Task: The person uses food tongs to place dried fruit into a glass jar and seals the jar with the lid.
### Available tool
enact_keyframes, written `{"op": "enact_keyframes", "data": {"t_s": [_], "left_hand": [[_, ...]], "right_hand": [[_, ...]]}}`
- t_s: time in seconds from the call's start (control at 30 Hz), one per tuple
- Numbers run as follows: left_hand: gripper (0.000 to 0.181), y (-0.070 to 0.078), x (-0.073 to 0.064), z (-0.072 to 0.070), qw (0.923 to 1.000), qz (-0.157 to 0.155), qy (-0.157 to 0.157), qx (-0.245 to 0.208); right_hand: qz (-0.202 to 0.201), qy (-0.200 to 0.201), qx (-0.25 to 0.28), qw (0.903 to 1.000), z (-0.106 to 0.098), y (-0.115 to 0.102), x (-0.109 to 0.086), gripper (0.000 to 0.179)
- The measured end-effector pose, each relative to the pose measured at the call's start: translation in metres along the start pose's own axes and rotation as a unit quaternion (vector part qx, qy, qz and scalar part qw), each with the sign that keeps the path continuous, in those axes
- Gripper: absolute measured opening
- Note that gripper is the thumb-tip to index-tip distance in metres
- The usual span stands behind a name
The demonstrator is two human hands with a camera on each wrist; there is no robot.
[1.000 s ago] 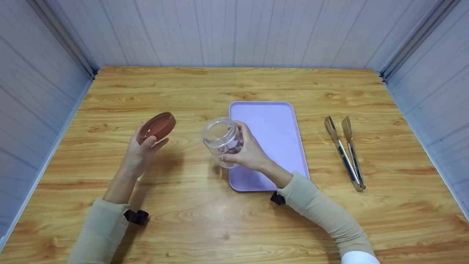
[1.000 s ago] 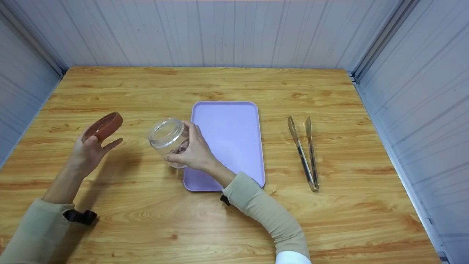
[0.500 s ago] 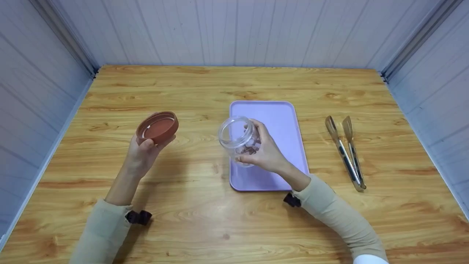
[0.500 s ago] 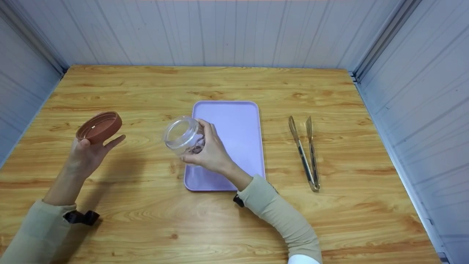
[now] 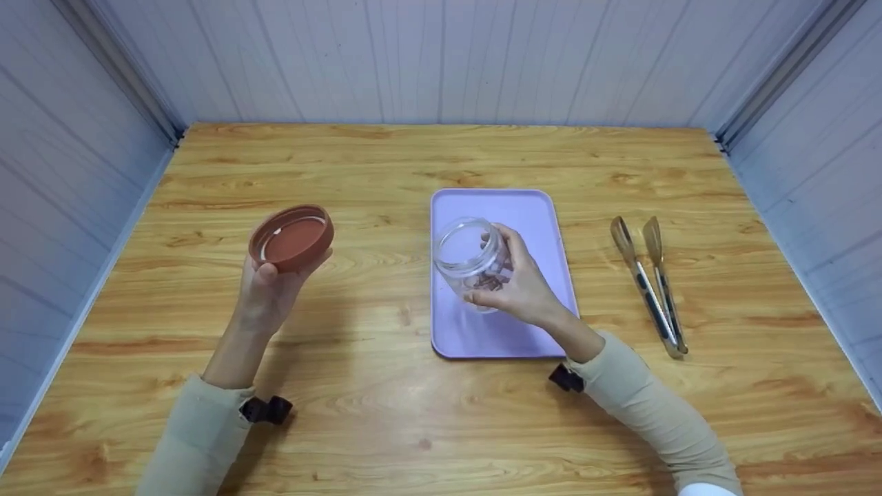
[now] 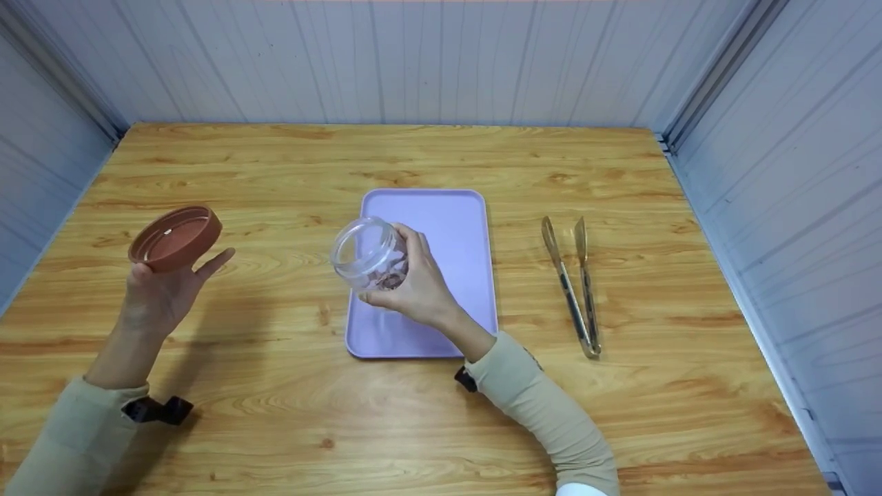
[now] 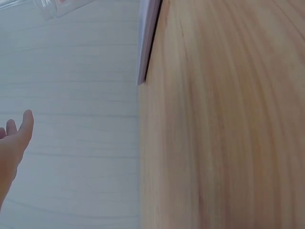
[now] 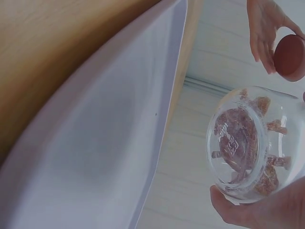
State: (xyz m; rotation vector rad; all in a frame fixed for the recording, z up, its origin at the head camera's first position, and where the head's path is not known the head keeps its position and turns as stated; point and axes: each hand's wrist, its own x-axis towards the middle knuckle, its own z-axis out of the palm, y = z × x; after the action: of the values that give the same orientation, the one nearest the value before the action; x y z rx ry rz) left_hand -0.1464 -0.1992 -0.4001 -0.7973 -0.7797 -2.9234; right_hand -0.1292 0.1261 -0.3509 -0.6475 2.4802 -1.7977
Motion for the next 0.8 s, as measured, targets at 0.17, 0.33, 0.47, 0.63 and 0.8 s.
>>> {"op": "enact_keyframes", "data": {"t_s": [0.17, 0.33, 0.47, 0.63, 0.8], "left_hand": [[0.080, 0.000, -0.001, 0.018, 0.9997, -0.007, 0.003, -0.022], [0.082, -0.001, -0.001, 0.025, 0.9964, -0.026, 0.002, -0.080], [0.079, -0.006, -0.001, 0.030, 0.9975, -0.029, -0.015, -0.062], [0.074, -0.012, -0.001, 0.037, 0.9986, -0.022, -0.044, -0.022], [0.076, -0.017, -0.003, 0.045, 0.9938, -0.037, -0.052, 0.091]], "right_hand": [[0.004, 0.005, 0.011, 0.9999, -0.002, 0.008, -0.001, 0.088], [-0.006, 0.005, -0.003, 1.0000, -0.003, 0.032, -0.001, 0.092], [-0.032, 0.007, -0.053, 0.9981, -0.004, 0.042, -0.003, 0.092], [-0.062, -0.001, -0.103, 0.9928, -0.004, 0.042, -0.007, 0.093], [-0.073, -0.008, -0.130, 0.9888, -0.005, 0.041, -0.010, 0.095]]}}
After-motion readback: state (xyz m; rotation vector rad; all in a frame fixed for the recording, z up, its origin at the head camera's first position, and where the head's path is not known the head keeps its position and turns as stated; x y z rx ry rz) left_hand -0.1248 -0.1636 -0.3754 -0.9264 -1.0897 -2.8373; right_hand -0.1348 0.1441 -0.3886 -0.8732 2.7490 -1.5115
